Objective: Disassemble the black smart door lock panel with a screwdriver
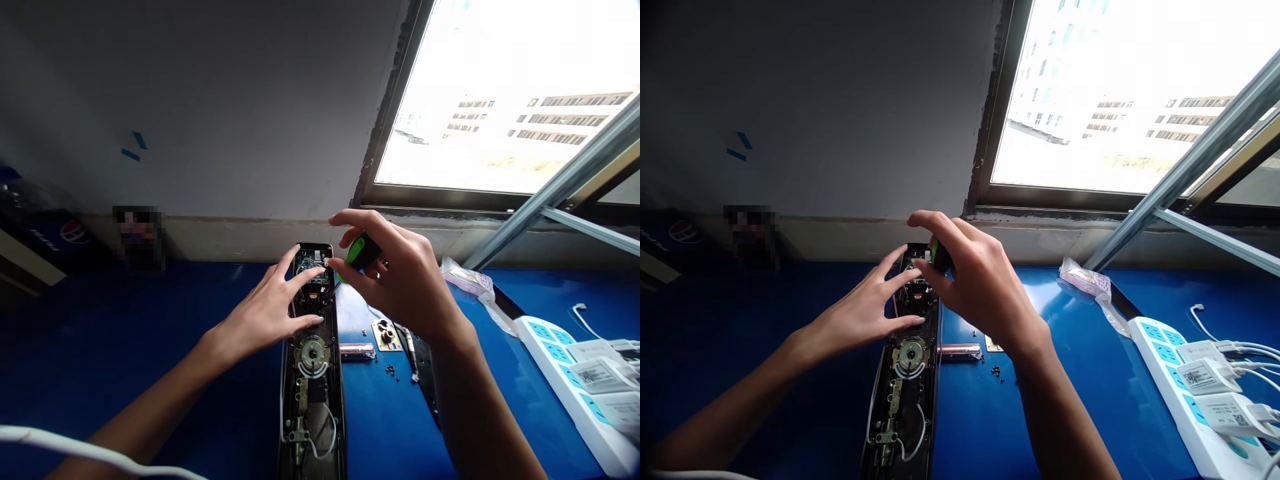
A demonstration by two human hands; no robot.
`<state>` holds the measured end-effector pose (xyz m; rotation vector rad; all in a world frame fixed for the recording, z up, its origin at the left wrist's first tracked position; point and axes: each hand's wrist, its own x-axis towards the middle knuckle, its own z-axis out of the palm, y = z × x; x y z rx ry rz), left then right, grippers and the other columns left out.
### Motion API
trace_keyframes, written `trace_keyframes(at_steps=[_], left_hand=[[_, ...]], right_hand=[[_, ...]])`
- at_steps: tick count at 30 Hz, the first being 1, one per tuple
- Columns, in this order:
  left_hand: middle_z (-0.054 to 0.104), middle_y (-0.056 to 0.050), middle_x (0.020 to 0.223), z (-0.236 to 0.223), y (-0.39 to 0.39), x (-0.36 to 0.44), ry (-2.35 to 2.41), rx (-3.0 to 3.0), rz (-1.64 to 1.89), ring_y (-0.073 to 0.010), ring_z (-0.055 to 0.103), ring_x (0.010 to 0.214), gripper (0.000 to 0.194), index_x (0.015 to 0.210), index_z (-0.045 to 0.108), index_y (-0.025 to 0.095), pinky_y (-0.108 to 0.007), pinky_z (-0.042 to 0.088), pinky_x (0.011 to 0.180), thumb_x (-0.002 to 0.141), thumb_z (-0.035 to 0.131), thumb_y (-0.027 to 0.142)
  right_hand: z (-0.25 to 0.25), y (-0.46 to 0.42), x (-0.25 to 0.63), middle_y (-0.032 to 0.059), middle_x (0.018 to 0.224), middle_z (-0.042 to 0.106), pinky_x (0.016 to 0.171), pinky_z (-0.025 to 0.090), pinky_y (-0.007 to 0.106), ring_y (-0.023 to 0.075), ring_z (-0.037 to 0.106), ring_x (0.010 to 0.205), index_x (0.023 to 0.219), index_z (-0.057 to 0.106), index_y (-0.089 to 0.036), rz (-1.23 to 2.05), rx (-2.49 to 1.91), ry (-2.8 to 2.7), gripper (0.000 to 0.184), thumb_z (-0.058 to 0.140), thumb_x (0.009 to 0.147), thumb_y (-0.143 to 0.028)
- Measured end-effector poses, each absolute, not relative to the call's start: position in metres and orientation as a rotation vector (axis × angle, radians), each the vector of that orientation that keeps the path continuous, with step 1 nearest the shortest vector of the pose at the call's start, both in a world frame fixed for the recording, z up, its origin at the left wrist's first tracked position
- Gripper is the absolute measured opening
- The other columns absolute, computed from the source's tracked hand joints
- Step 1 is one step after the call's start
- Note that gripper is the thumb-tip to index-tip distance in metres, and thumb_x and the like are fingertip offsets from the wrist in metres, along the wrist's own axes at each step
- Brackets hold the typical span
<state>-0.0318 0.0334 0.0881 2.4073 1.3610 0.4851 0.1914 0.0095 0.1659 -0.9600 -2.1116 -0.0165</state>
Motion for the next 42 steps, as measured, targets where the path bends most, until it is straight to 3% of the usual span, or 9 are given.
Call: trace_keyframes(at_steps=[4, 8, 14, 19, 22, 26, 32, 35, 42], left_hand=[[0.001, -0.001, 0.175, 0.097, 0.03, -0.035, 1.443, 2.304, 0.406, -0.0446, 0.03, 0.153, 0.089, 0.158, 0.028, 0.051, -0.062, 0.042, 0.117, 0.083, 0.074, 0.063], [0.012, -0.004, 0.173, 0.102, 0.025, -0.032, 1.436, 2.418, 0.528, -0.0423, 0.019, 0.157, 0.083, 0.157, 0.036, 0.043, -0.062, 0.037, 0.121, 0.085, 0.074, 0.059], [0.057, -0.009, 0.143, 0.085, 0.029, -0.018, 1.21, 2.596, 0.83, -0.0332, 0.038, 0.144, 0.044, 0.13, 0.068, 0.025, -0.053, 0.047, 0.116, 0.089, 0.076, 0.039], [0.071, -0.008, 0.113, 0.075, 0.033, -0.006, 1.049, 2.622, 0.995, -0.0309, 0.046, 0.132, 0.013, 0.105, 0.077, 0.02, -0.051, 0.05, 0.109, 0.096, 0.069, 0.027], [0.072, -0.007, 0.099, 0.078, 0.032, -0.004, 1.021, 2.61, 0.975, -0.0269, 0.056, 0.115, 0.012, 0.096, 0.077, 0.017, -0.044, 0.054, 0.099, 0.098, 0.066, 0.021], [0.073, -0.005, 0.095, 0.087, 0.027, -0.001, 0.993, 2.511, 0.869, -0.0182, 0.065, 0.089, 0.015, 0.104, 0.077, 0.015, -0.034, 0.055, 0.082, 0.1, 0.063, 0.02], [0.071, -0.006, 0.092, 0.112, 0.032, 0.032, 0.884, 2.617, 0.624, -0.0158, 0.065, 0.08, 0.019, 0.096, 0.076, 0.015, -0.028, 0.049, 0.072, 0.101, 0.058, 0.018], [0.065, -0.004, 0.073, 0.121, 0.042, 0.06, 0.876, 2.772, 0.18, -0.0143, 0.056, 0.063, 0.024, 0.072, 0.069, 0.014, -0.028, 0.037, 0.057, 0.093, 0.06, 0.009], [0.059, -0.001, 0.067, 0.097, 0.064, 0.11, 0.791, 2.84, -0.251, -0.0139, 0.045, 0.055, 0.019, 0.068, 0.063, 0.016, -0.029, 0.028, 0.052, 0.07, 0.059, -0.003]], right_hand=[[0.165, 0.01, 0.191, 0.0036, 0.114, 0.069, 0.07, 0.053, 0.028, 0.0142, 0.064, 0.084, 0.142, 0.051, -0.025, 0.002, -0.946, -2.142, 0.062, 0.063, 0.083, -0.011], [0.165, 0.012, 0.191, 0.0016, 0.105, 0.07, 0.068, 0.054, 0.026, 0.0109, 0.062, 0.077, 0.136, 0.056, -0.023, 0.007, -0.946, -2.124, 0.049, 0.062, 0.089, -0.013], [0.168, 0.01, 0.196, 0.0006, 0.101, 0.069, 0.07, 0.058, 0.03, 0.0137, 0.064, 0.078, 0.13, 0.057, -0.025, -0.017, -0.85, -1.996, 0.05, 0.059, 0.083, -0.008], [0.174, 0.003, 0.199, 0.0019, 0.099, 0.07, 0.066, 0.059, 0.034, 0.0175, 0.067, 0.079, 0.126, 0.057, -0.026, 0.065, -0.831, -1.897, 0.051, 0.064, 0.079, -0.008], [0.179, 0.0, 0.203, 0.0019, 0.099, 0.07, 0.065, 0.057, 0.035, 0.0183, 0.067, 0.08, 0.125, 0.058, -0.026, 0.056, -0.842, -1.889, 0.05, 0.065, 0.079, -0.008], [0.186, -0.001, 0.22, 0.0019, 0.1, 0.071, 0.072, 0.058, 0.037, 0.0193, 0.068, 0.083, 0.129, 0.057, -0.027, 0.019, -0.931, -1.952, 0.052, 0.065, 0.08, -0.011], [0.189, 0.004, 0.254, 0.0015, 0.089, 0.07, 0.059, 0.049, 0.03, 0.0145, 0.06, 0.067, 0.137, 0.058, -0.025, 0.067, -1.239, -2.264, 0.059, 0.066, 0.079, -0.015], [0.187, 0.005, 0.268, 0.0021, 0.09, 0.07, 0.054, 0.044, 0.027, 0.0133, 0.057, 0.065, 0.138, 0.057, -0.029, 0.152, -1.392, -2.368, 0.059, 0.066, 0.081, -0.02], [0.187, 0.0, 0.285, 0.0006, 0.09, 0.068, 0.055, 0.042, 0.026, 0.0125, 0.055, 0.066, 0.133, 0.058, -0.031, 0.236, -1.507, -2.367, 0.052, 0.065, 0.082, -0.024]])
